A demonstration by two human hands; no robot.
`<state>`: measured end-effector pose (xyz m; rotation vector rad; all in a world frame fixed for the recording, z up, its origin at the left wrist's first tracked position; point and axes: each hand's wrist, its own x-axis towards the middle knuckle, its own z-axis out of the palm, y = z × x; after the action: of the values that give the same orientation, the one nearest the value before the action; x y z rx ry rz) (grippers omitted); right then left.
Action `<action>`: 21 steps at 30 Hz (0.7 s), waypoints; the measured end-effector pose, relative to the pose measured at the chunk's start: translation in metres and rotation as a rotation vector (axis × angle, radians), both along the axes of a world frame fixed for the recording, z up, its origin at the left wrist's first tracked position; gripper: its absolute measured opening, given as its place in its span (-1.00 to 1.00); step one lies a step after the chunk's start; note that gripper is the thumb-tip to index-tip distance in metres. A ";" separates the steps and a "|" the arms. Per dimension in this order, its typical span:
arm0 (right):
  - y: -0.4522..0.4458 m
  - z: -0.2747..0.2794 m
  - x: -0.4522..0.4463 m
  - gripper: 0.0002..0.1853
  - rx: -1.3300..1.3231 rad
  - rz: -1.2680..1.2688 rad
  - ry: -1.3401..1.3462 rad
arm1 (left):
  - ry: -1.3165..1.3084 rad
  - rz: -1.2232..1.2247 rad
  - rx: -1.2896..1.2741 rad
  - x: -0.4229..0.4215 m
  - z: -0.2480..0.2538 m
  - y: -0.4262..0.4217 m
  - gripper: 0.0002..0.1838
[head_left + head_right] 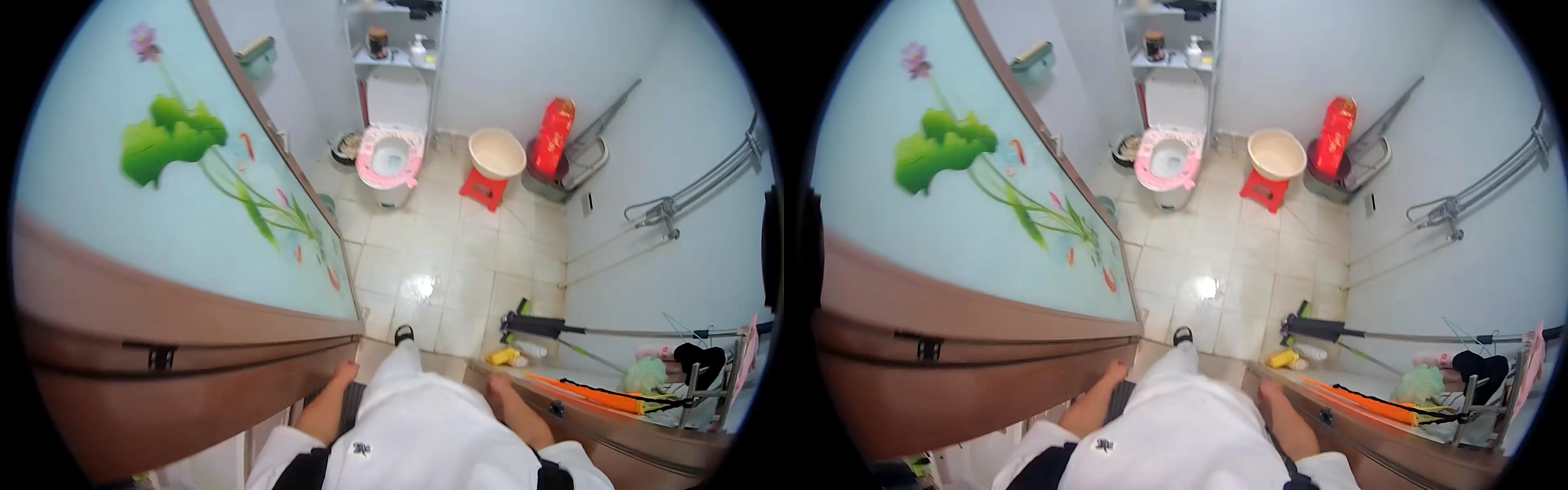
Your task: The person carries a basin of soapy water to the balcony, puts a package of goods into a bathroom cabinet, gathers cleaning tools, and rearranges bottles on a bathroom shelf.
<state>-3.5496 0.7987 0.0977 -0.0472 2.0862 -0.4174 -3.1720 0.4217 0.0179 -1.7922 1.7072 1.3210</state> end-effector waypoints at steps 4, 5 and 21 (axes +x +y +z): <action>-0.018 0.007 -0.038 -0.75 -0.083 -0.585 -0.099 | 0.017 -0.218 -0.161 -0.074 0.007 -0.061 -0.60; -0.028 0.009 -0.049 -0.75 -0.102 -0.603 -0.096 | 0.050 -0.145 -0.113 -0.091 0.001 -0.079 -0.60; -0.171 -0.014 -0.288 -0.78 -0.104 -0.498 -0.209 | 0.006 0.087 -0.329 -0.253 0.045 -0.258 -0.62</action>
<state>-3.8379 0.6273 0.0833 0.4450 1.8539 -0.7946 -3.4247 0.1639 0.0626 -2.0610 1.9634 1.1288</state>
